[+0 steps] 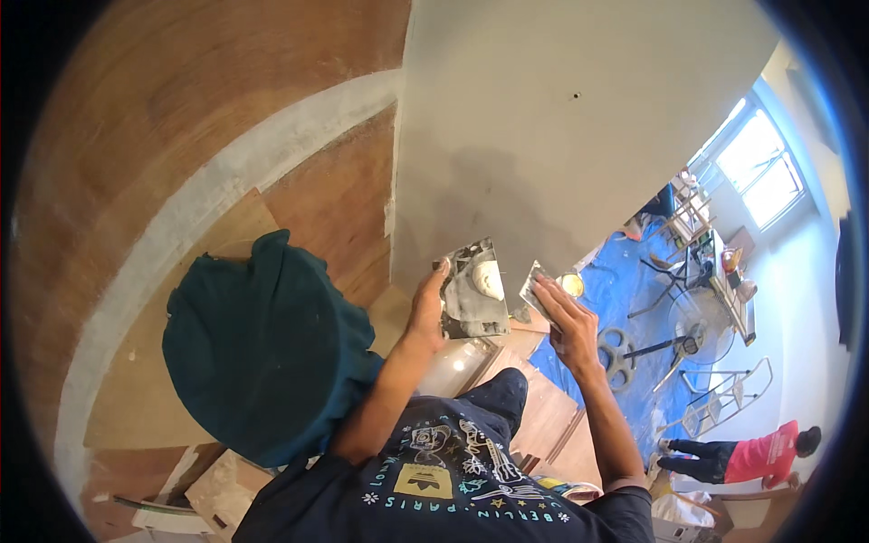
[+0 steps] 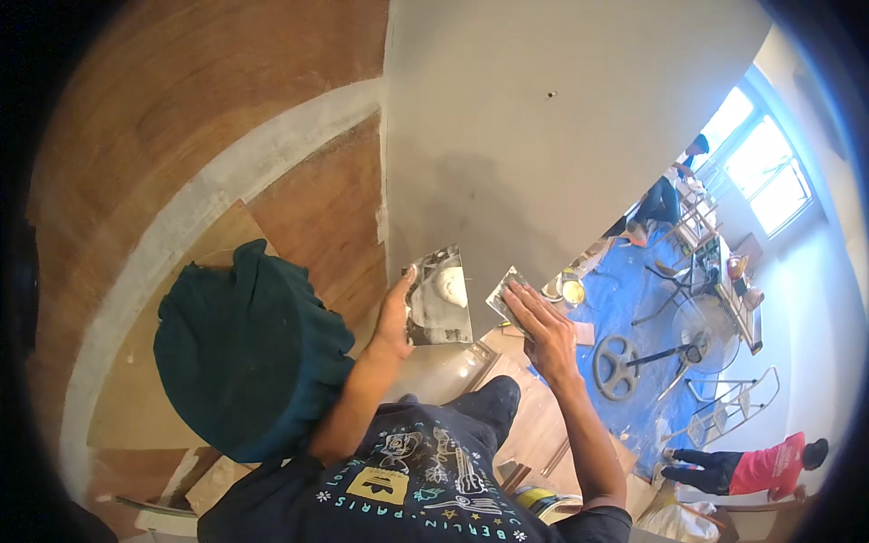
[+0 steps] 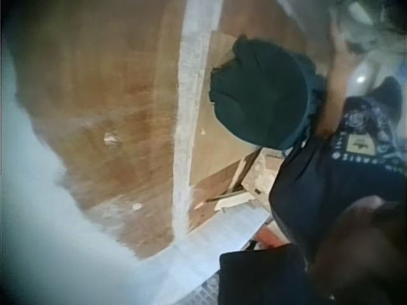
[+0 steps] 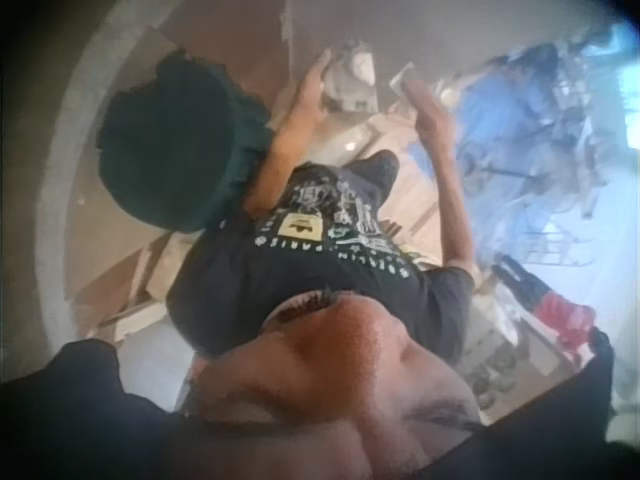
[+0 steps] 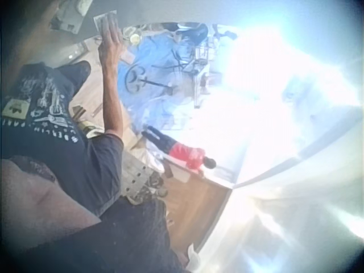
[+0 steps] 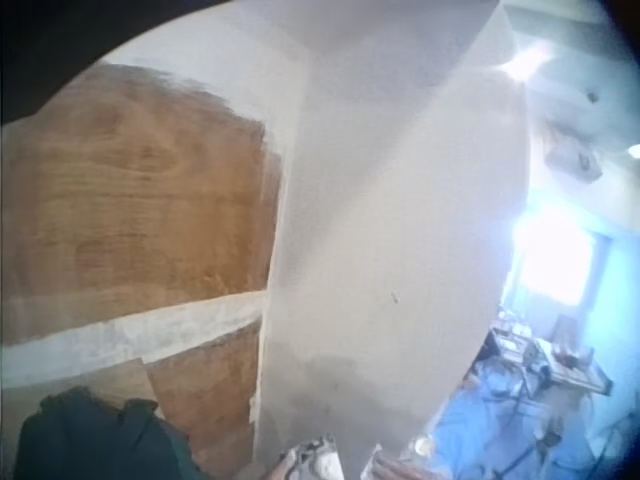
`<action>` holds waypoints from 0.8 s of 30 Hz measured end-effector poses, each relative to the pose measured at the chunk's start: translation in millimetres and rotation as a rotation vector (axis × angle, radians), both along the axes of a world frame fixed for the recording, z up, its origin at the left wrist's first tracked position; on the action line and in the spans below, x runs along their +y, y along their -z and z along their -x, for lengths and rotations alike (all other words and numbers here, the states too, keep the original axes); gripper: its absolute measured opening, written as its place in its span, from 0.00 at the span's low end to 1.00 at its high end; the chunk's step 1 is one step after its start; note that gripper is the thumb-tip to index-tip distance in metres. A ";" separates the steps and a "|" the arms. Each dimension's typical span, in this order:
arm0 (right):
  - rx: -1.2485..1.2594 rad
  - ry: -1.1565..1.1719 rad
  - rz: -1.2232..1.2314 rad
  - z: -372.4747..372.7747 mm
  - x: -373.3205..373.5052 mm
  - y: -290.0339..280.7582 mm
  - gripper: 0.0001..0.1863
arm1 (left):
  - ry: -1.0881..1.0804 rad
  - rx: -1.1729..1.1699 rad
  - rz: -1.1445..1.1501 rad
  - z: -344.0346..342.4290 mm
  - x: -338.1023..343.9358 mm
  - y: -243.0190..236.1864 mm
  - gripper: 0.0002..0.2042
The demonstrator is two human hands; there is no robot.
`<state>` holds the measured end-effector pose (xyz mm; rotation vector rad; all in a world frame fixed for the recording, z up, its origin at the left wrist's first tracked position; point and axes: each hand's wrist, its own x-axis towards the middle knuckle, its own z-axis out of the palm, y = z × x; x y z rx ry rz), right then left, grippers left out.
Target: The person applies plaster to a wall using a trowel and a hawk. They scoop plaster from a bucket, transfer it to the hawk, and then spread it onto the wall surface in smooth strokes. The person works on a section of the wall, smoothing the material to create a flat finish.
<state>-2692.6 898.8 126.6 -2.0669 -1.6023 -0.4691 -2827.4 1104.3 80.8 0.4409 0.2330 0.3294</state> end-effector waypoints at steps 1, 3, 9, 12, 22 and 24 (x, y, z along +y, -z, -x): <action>0.021 -0.022 -0.033 2.4 0.9 -10.9 0.29 | -0.011 0.054 -0.048 4.6 4.7 -7.4 0.23; -0.110 -0.148 0.058 11.9 5.1 -45.0 0.26 | -0.019 0.118 -0.185 1.6 5.5 -7.6 0.21; -0.241 -0.319 0.293 2.0 2.1 -82.3 0.21 | 0.032 0.024 -0.409 9.2 7.7 -21.6 0.20; -0.208 -0.305 0.262 10.8 10.9 -90.1 0.21 | 0.034 -0.017 -0.502 5.1 3.6 -20.2 0.20; -0.013 -0.273 0.286 -6.8 0.5 -73.0 0.20 | -0.030 0.083 -0.469 5.7 7.8 -17.5 0.17; 0.244 -0.232 0.039 -13.1 -1.2 -54.3 0.18 | -0.079 0.147 -0.344 3.5 8.5 -12.5 0.17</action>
